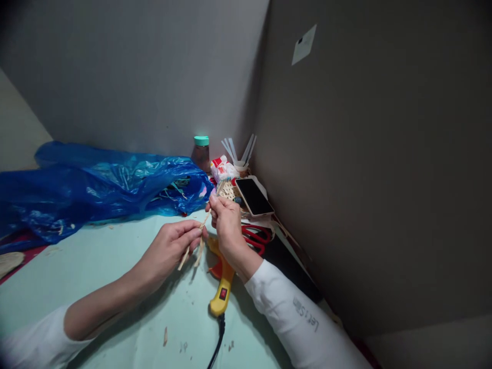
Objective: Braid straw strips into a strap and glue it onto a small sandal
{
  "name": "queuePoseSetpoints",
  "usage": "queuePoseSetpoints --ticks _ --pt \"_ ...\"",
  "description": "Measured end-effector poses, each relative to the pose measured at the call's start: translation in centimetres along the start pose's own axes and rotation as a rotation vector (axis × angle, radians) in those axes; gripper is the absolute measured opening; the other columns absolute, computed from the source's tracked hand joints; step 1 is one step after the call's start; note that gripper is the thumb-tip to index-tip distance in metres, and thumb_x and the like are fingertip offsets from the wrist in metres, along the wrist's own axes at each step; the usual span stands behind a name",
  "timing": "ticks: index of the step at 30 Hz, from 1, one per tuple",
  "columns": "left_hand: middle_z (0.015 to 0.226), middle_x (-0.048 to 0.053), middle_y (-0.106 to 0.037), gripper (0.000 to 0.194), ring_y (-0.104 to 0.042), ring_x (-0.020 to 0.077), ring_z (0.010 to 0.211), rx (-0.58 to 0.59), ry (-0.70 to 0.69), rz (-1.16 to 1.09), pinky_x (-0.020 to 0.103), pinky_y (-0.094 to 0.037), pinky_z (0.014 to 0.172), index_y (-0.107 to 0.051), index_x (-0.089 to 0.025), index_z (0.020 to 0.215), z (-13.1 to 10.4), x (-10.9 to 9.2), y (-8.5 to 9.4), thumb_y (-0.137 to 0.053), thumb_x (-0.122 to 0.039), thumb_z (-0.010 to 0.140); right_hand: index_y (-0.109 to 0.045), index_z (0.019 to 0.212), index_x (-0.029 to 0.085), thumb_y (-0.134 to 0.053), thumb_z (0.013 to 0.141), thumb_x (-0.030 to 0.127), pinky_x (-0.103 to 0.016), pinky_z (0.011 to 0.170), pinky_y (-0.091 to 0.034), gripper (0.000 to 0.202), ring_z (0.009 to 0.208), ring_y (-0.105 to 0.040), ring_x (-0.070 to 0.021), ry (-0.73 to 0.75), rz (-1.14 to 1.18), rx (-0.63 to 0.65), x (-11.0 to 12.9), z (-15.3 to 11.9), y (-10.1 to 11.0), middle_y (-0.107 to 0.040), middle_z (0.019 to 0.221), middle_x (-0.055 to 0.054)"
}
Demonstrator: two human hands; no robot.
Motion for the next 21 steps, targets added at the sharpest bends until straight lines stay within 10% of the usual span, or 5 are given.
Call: queuePoseSetpoints --ticks 11,21 --pt "0.057 -0.007 -0.046 0.014 -0.031 0.0055 0.045 -0.034 0.038 -0.300 0.015 -0.020 0.041 -0.053 -0.017 0.099 1.1 -0.1 1.6 -0.052 -0.024 0.088 -0.063 0.088 0.018 -0.072 0.077 0.040 -0.027 0.073 -0.047 0.026 0.076 -0.057 -0.0134 -0.051 -0.057 0.279 0.4 -0.1 -1.2 -0.059 0.081 0.000" --pt "0.057 -0.009 -0.051 0.015 -0.040 0.0053 0.045 -0.055 -0.020 -0.234 0.013 -0.026 0.042 -0.041 -0.021 0.094 1.6 -1.0 3.3 -0.054 -0.026 0.088 -0.061 0.087 0.017 -0.052 0.093 0.036 -0.024 0.051 -0.035 0.021 0.056 -0.042 -0.0097 0.079 -0.365 0.497 0.7 -1.6 -3.1 -0.054 0.072 0.001"
Point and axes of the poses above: each hand's wrist, its own z-axis towards the middle knuckle, its own y-axis out of the back of the hand, x = y × z, the point moved 5 cm from there along z, towards the middle knuckle
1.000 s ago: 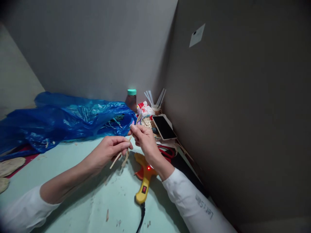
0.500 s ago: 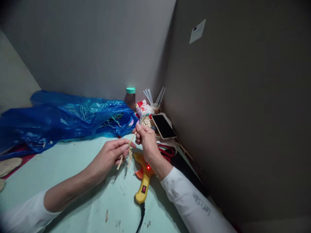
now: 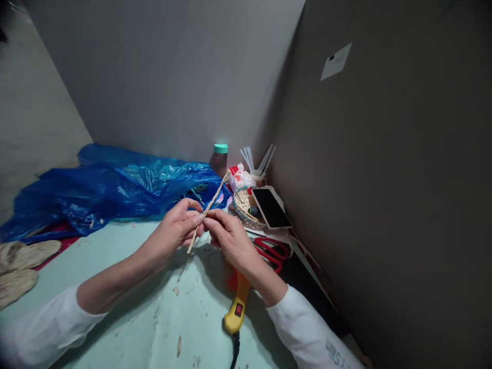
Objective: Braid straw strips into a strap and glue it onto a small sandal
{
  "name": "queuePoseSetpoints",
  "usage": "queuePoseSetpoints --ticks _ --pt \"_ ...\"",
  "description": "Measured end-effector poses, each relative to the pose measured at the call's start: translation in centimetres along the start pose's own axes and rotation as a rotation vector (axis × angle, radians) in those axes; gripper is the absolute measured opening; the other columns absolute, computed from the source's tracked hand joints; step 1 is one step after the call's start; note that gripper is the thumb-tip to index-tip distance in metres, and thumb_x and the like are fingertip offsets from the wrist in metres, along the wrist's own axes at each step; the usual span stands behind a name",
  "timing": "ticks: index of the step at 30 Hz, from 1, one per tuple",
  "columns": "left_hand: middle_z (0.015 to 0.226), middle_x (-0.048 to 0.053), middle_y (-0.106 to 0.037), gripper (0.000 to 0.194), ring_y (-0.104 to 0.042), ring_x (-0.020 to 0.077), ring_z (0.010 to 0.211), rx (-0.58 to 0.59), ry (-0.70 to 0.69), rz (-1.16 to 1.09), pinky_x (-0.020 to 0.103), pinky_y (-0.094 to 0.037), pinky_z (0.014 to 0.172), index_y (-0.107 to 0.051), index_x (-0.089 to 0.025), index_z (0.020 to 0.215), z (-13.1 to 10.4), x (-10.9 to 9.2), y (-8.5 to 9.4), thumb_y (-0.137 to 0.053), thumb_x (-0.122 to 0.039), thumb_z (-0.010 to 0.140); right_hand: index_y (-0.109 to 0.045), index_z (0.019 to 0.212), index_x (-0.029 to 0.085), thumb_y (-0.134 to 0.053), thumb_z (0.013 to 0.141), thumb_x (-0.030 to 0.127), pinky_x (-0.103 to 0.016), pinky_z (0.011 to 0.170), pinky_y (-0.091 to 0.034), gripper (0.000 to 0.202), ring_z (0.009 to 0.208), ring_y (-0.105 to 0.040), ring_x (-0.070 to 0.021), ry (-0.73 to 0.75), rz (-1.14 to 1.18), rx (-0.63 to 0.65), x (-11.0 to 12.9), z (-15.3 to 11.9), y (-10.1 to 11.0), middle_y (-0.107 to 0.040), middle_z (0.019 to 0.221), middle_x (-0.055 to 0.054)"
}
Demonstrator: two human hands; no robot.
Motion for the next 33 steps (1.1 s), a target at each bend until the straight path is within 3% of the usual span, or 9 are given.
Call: queuePoseSetpoints --ticks 7,12,16,21,28,33 --pt "0.056 -0.009 -0.053 0.013 -0.032 0.0053 0.041 0.079 0.030 0.046 0.017 -0.023 0.042 -0.040 -0.021 0.095 -0.2 -0.7 -0.4 -0.047 -0.017 0.086 -0.064 0.075 0.015 -0.063 0.086 0.035 -0.025 0.052 -0.028 0.023 0.054 -0.036 -0.0089 -0.023 0.003 -0.110 -0.6 0.1 1.1 -0.055 0.065 0.001" --pt "0.060 -0.007 -0.057 0.014 -0.039 0.0082 0.045 0.035 -0.083 0.314 0.021 -0.029 0.046 -0.043 -0.022 0.097 -0.1 -0.8 0.3 -0.050 -0.023 0.085 -0.062 0.076 0.016 -0.064 0.085 0.034 -0.025 0.056 -0.032 0.020 0.059 -0.040 -0.0098 -0.003 0.025 -0.120 -0.2 0.0 1.1 -0.055 0.068 0.002" --pt "0.062 -0.006 -0.061 0.008 -0.044 0.0104 0.049 0.004 -0.150 0.507 0.024 -0.033 0.053 -0.043 -0.022 0.092 -0.2 -1.2 0.5 -0.047 -0.018 0.085 -0.061 0.078 0.018 -0.065 0.083 0.035 -0.025 0.059 -0.036 0.019 0.060 -0.045 -0.0105 0.006 0.081 -0.083 0.1 0.1 0.8 -0.056 0.068 0.002" --pt "0.067 -0.004 -0.065 0.010 -0.053 0.0134 0.061 -0.032 -0.240 0.745 0.026 -0.036 0.063 -0.046 -0.022 0.085 -0.8 -2.3 0.2 -0.047 -0.012 0.086 -0.060 0.076 0.017 -0.067 0.082 0.036 -0.025 0.056 -0.034 0.021 0.058 -0.045 -0.0099 -0.014 0.121 -0.126 -0.4 0.0 0.8 -0.058 0.068 0.002" --pt "0.075 0.002 -0.060 0.016 -0.054 0.0151 0.068 -0.270 -0.608 1.009 0.027 -0.037 0.064 -0.058 -0.018 0.073 -2.1 -3.0 -0.3 -0.053 -0.012 0.087 -0.057 0.075 0.018 -0.069 0.079 0.037 -0.025 0.057 -0.036 0.024 0.061 -0.054 -0.0116 -0.035 0.154 -0.282 -0.5 -0.3 0.9 -0.065 0.068 0.000" --pt "0.077 0.007 -0.061 0.025 -0.056 0.0172 0.070 -0.256 -0.888 1.304 0.028 -0.037 0.062 -0.063 -0.016 0.080 -3.2 -1.5 -2.0 -0.043 -0.008 0.091 -0.059 0.071 0.017 -0.069 0.077 0.033 -0.024 0.054 -0.031 0.020 0.054 -0.044 -0.0092 -0.052 0.205 -0.328 -0.5 -0.7 0.9 -0.059 0.060 0.002"
Point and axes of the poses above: each hand's wrist, its own z-axis towards the middle knuckle, its own y-axis out of the back of the hand, x = y × z, the point moved 5 cm from there along z, towards the middle knuckle
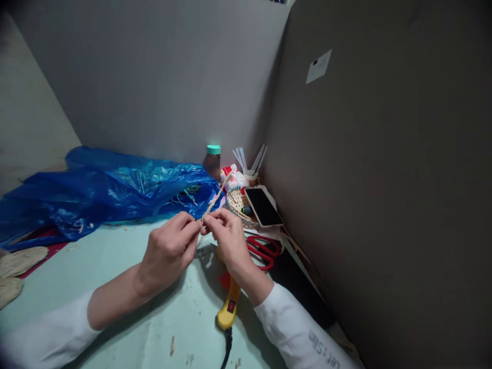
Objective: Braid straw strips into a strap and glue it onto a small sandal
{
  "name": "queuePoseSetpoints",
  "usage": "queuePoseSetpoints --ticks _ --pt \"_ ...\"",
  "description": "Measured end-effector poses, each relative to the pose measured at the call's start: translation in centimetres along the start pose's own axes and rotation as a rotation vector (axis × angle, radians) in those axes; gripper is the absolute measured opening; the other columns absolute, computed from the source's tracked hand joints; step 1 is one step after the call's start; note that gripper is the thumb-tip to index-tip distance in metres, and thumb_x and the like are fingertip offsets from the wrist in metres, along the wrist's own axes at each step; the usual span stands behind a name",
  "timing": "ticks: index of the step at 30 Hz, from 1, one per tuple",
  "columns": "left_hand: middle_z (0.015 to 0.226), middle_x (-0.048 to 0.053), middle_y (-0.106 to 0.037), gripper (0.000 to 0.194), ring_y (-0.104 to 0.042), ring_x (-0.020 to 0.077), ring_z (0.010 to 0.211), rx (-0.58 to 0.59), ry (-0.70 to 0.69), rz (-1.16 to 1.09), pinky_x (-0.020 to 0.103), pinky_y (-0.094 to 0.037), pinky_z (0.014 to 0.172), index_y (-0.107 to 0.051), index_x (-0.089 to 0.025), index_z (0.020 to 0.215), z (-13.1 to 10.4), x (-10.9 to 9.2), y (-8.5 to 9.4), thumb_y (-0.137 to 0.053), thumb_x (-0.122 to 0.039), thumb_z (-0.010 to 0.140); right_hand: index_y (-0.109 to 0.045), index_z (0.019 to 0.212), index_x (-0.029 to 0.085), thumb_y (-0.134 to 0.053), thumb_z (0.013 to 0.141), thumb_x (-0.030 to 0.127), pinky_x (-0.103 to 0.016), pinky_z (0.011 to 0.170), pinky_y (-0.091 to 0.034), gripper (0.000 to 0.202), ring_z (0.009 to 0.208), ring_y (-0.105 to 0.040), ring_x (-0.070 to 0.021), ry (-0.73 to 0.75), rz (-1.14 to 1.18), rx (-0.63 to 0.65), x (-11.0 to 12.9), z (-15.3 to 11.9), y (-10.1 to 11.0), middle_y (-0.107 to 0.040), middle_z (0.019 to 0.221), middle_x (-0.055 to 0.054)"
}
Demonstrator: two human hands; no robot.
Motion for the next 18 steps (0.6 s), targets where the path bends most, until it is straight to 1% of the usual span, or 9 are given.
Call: queuePoseSetpoints --ticks 3,5,6,8,11,13,15,16,18 --pt "0.074 0.008 -0.063 0.025 -0.055 0.0187 0.068 0.008 -0.152 0.163 0.030 -0.035 0.058 -0.065 -0.015 0.083 -0.7 -0.9 -0.6 -0.042 -0.006 0.090 -0.057 0.067 0.017 -0.068 0.076 0.036 -0.024 0.054 -0.030 0.024 0.052 -0.039 -0.0086 -0.047 0.057 0.013 -0.9 0.1 0.0 -0.054 0.059 0.004" --pt "0.074 0.008 -0.064 0.024 -0.053 0.0200 0.067 0.015 -0.197 0.215 0.032 -0.034 0.057 -0.065 -0.014 0.084 -0.8 -1.3 -0.8 -0.043 -0.006 0.090 -0.056 0.067 0.017 -0.070 0.073 0.039 -0.024 0.053 -0.029 0.026 0.052 -0.038 -0.0085 -0.076 0.086 0.013 -1.5 0.3 0.1 -0.051 0.059 0.004" --pt "0.076 0.009 -0.065 0.023 -0.053 0.0208 0.068 0.024 -0.199 0.196 0.032 -0.035 0.058 -0.066 -0.014 0.085 -0.8 -1.4 -0.7 -0.044 -0.007 0.090 -0.056 0.068 0.017 -0.070 0.072 0.039 -0.024 0.053 -0.029 0.027 0.052 -0.038 -0.0085 -0.085 0.093 0.006 -1.7 0.4 0.2 -0.050 0.059 0.004" --pt "0.085 0.011 -0.066 0.020 -0.054 0.0222 0.076 0.035 -0.144 0.037 0.033 -0.039 0.064 -0.066 -0.014 0.086 -0.5 -1.5 -0.4 -0.046 -0.011 0.091 -0.056 0.069 0.017 -0.072 0.070 0.038 -0.024 0.053 -0.028 0.026 0.052 -0.037 -0.0080 -0.085 0.093 -0.017 -1.8 0.6 0.6 -0.049 0.060 0.005" --pt "0.091 0.009 -0.063 0.019 -0.054 0.0224 0.088 0.002 0.113 -0.290 0.036 -0.043 0.079 -0.061 -0.017 0.079 0.4 -0.3 0.2 -0.049 -0.019 0.092 -0.057 0.070 0.017 -0.071 0.071 0.036 -0.023 0.052 -0.027 0.024 0.052 -0.035 -0.0075 -0.071 0.072 -0.030 -1.6 0.7 0.7 -0.050 0.060 0.004" --pt "0.089 0.006 -0.061 0.014 -0.055 0.0211 0.089 0.055 0.348 -0.489 0.035 -0.043 0.081 -0.057 -0.019 0.081 0.7 1.1 -0.3 -0.050 -0.024 0.092 -0.057 0.068 0.017 -0.069 0.073 0.037 -0.023 0.051 -0.026 0.023 0.051 -0.034 -0.0076 -0.060 0.052 -0.014 -1.5 0.6 0.5 -0.048 0.058 0.005" --pt "0.078 0.001 -0.058 0.012 -0.056 0.0177 0.073 0.239 0.560 -0.738 0.031 -0.045 0.067 -0.053 -0.020 0.087 0.5 2.1 -1.8 -0.049 -0.032 0.091 -0.057 0.069 0.017 -0.067 0.074 0.038 -0.023 0.051 -0.027 0.023 0.051 -0.036 -0.0081 -0.054 0.023 0.022 -1.4 0.5 0.2 -0.049 0.058 0.005" --pt "0.070 -0.002 -0.055 0.014 -0.052 0.0154 0.061 0.328 0.632 -0.857 0.028 -0.042 0.058 -0.051 -0.021 0.088 0.3 2.3 -2.5 -0.048 -0.035 0.091 -0.058 0.071 0.017 -0.065 0.074 0.039 -0.023 0.051 -0.029 0.023 0.052 -0.038 -0.0084 -0.051 0.004 0.044 -1.4 0.4 0.0 -0.051 0.060 0.004" --pt "0.057 -0.007 -0.044 0.017 -0.039 0.0115 0.046 0.412 0.708 -0.990 0.023 -0.032 0.045 -0.048 -0.022 0.083 0.0 2.7 -3.4 -0.046 -0.037 0.090 -0.061 0.074 0.016 -0.064 0.076 0.039 -0.024 0.053 -0.033 0.023 0.053 -0.042 -0.0091 -0.040 -0.051 0.094 -1.3 0.5 -0.1 -0.055 0.064 0.002"
Point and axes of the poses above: each hand's wrist, its own z-axis towards the middle knuckle, its own y-axis out of the back of the hand, x = y × z, the point moved 5 cm from there along z, towards the middle knuckle
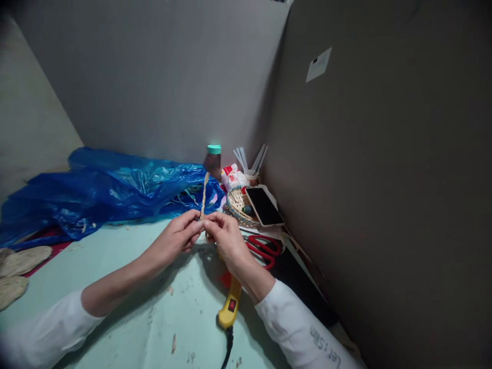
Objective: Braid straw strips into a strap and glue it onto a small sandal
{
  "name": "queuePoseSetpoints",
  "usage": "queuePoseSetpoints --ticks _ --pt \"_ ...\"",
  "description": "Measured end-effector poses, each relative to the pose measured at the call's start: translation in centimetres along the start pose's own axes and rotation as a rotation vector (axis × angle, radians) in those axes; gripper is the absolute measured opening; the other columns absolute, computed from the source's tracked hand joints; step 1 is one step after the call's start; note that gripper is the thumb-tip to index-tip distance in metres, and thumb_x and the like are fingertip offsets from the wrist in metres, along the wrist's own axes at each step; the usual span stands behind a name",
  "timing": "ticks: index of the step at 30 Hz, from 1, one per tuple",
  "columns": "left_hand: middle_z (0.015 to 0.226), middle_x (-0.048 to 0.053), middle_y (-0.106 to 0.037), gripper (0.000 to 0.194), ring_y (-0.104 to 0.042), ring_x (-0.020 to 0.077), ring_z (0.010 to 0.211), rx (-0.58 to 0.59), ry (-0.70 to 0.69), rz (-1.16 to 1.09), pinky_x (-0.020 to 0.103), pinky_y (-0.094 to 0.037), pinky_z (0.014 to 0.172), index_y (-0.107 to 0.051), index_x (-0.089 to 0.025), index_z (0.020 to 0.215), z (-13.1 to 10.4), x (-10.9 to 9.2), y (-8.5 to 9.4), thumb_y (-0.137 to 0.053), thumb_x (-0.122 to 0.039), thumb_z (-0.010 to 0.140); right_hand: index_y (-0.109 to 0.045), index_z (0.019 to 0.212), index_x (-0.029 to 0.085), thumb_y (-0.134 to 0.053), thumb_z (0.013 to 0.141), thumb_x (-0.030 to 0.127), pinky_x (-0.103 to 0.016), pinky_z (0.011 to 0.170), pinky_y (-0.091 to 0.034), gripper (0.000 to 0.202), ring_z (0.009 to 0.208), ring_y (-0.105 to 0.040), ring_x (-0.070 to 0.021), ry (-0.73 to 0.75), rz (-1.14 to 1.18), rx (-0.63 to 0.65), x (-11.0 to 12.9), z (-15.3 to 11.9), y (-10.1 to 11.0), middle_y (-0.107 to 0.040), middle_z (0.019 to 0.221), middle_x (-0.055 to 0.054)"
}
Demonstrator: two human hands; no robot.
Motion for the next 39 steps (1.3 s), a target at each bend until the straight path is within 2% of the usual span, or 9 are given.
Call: queuePoseSetpoints --ticks 3,10,18,23,27,30,32,35,39 --pt "0.052 -0.008 -0.038 0.019 -0.032 0.0099 0.045 -0.057 -0.027 0.012 0.022 -0.026 0.046 -0.047 -0.021 0.072 0.3 0.3 0.5 -0.048 -0.033 0.087 -0.065 0.077 0.016 -0.063 0.078 0.036 -0.025 0.056 -0.038 0.020 0.057 -0.047 -0.0109 0.049 -0.136 0.052 0.6 0.1 0.1 -0.059 0.067 0.000" --pt "0.051 -0.002 -0.053 0.029 -0.045 0.0141 0.053 -0.202 -0.082 0.146 0.026 -0.031 0.057 -0.054 -0.019 0.055 0.1 -0.2 1.6 -0.054 -0.027 0.083 -0.074 0.084 0.022 -0.059 0.086 0.020 -0.034 0.076 -0.045 0.016 0.076 -0.065 -0.0210 0.261 -0.595 -0.037 2.3 -0.6 0.1 -0.075 0.086 -0.006" --pt "0.062 0.003 -0.067 0.023 -0.056 0.0175 0.063 -0.324 -0.063 0.085 0.027 -0.038 0.064 -0.068 -0.018 0.057 -0.4 -0.1 1.7 -0.061 -0.025 0.077 -0.066 0.080 0.016 -0.054 0.091 0.020 -0.037 0.074 -0.039 0.017 0.079 -0.054 -0.0249 0.496 -0.999 -0.149 2.7 -1.8 -0.8 -0.066 0.080 -0.010" --pt "0.043 -0.001 -0.052 0.022 -0.042 0.0115 0.042 -0.325 0.053 -0.131 0.025 -0.030 0.047 -0.072 -0.014 0.066 -0.2 0.6 1.7 -0.065 -0.034 0.072 -0.065 0.084 0.016 -0.042 0.095 0.013 -0.036 0.071 -0.039 0.025 0.075 -0.048 -0.0234 0.746 -1.276 -0.178 2.4 -3.2 -2.8 -0.062 0.077 -0.009" --pt "0.053 0.003 -0.061 0.026 -0.039 0.0081 0.039 -0.315 0.113 -0.262 0.023 -0.025 0.043 -0.072 -0.011 0.070 0.1 1.0 1.9 -0.069 -0.037 0.065 -0.065 0.084 0.014 -0.041 0.093 0.006 -0.036 0.065 -0.037 0.027 0.073 -0.049 -0.0233 0.863 -1.417 -0.086 1.8 -4.2 -4.5 -0.063 0.079 -0.011" --pt "0.060 0.004 -0.065 0.021 -0.034 0.0061 0.040 -0.305 0.118 -0.273 0.023 -0.024 0.043 -0.070 -0.012 0.066 0.3 1.0 2.1 -0.067 -0.033 0.065 -0.063 0.077 0.018 -0.049 0.094 0.019 -0.033 0.063 -0.038 0.022 0.069 -0.053 -0.0205 0.762 -1.195 -0.018 2.1 -4.0 -4.1 -0.064 0.074 -0.008" --pt "0.058 0.003 -0.064 0.018 -0.033 0.0064 0.041 -0.280 0.111 -0.245 0.023 -0.022 0.043 -0.070 -0.013 0.064 0.3 0.8 1.9 -0.065 -0.030 0.066 -0.062 0.075 0.020 -0.053 0.094 0.032 -0.030 0.061 -0.037 0.024 0.063 -0.052 -0.0167 0.547 -0.893 -0.087 2.5 -3.0 -2.4 -0.062 0.069 -0.004" --pt "0.052 0.000 -0.058 0.015 -0.033 0.0083 0.043 -0.190 0.090 -0.176 0.024 -0.022 0.045 -0.069 -0.015 0.058 0.1 0.4 1.0 -0.061 -0.023 0.067 -0.064 0.086 0.021 -0.064 0.088 0.040 -0.027 0.058 -0.035 0.020 0.059 -0.048 -0.0129 0.243 -0.460 -0.191 2.5 -1.3 0.2 -0.058 0.067 0.001" --pt "0.049 0.000 -0.052 0.024 -0.037 0.0110 0.048 -0.048 0.036 -0.090 0.026 -0.026 0.049 -0.059 -0.017 0.048 -0.5 -0.2 -0.5 -0.058 -0.022 0.072 -0.061 0.072 0.018 -0.067 0.082 0.048 -0.025 0.047 -0.025 0.032 0.047 -0.034 -0.0085 0.044 -0.045 -0.053 1.4 0.2 1.1 -0.041 0.054 0.006"
Point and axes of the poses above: each hand's wrist, its own z-axis towards the middle knuckle, its own y-axis out of the back of the hand, x = y × z, the point moved 5 cm from there along z, towards the middle knuckle
